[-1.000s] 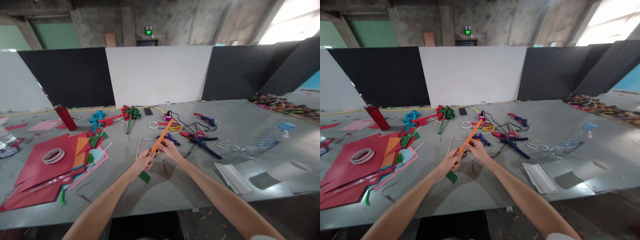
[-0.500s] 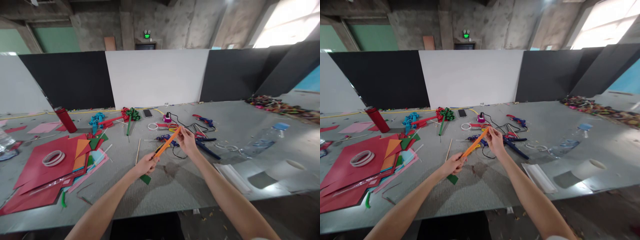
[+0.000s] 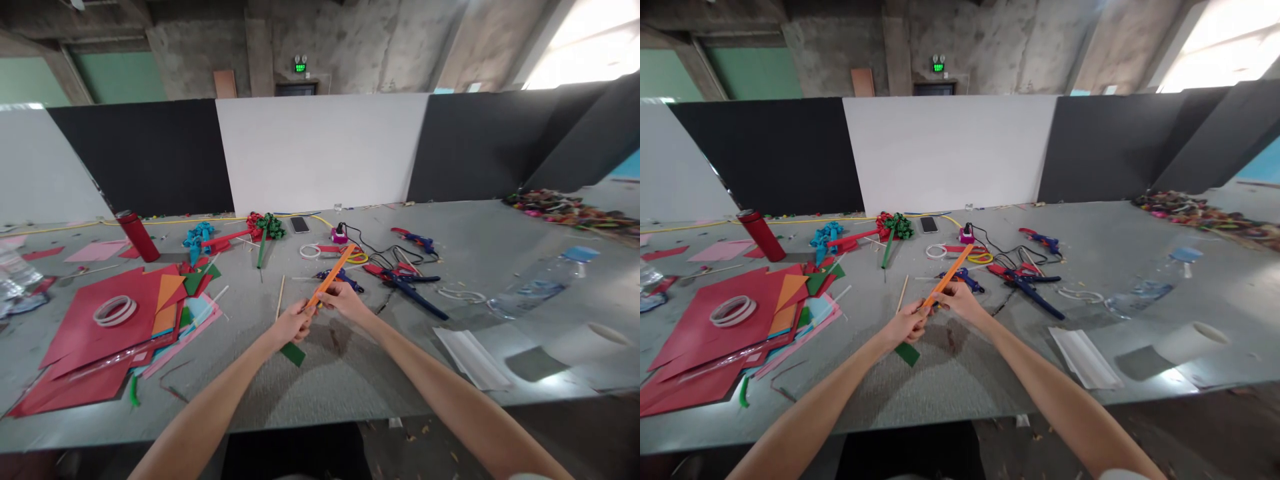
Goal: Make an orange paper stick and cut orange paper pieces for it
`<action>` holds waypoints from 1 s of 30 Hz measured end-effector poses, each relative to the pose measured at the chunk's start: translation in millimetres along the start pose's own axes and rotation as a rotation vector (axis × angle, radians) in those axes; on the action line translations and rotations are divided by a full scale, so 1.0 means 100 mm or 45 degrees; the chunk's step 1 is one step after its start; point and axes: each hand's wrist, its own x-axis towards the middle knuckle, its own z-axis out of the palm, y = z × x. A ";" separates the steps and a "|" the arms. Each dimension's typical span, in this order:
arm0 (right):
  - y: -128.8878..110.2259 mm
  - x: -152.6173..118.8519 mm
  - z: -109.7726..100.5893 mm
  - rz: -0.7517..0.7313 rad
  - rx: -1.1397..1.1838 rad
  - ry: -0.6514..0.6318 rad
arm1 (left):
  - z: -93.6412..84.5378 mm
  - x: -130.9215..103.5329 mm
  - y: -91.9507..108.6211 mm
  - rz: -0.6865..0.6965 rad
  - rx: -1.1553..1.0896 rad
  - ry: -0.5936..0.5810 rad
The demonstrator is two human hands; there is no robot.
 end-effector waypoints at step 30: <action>-0.21 0.11 -0.38 -0.152 0.357 0.481 | 0.01 0.03 -0.06 -0.013 -0.005 -0.095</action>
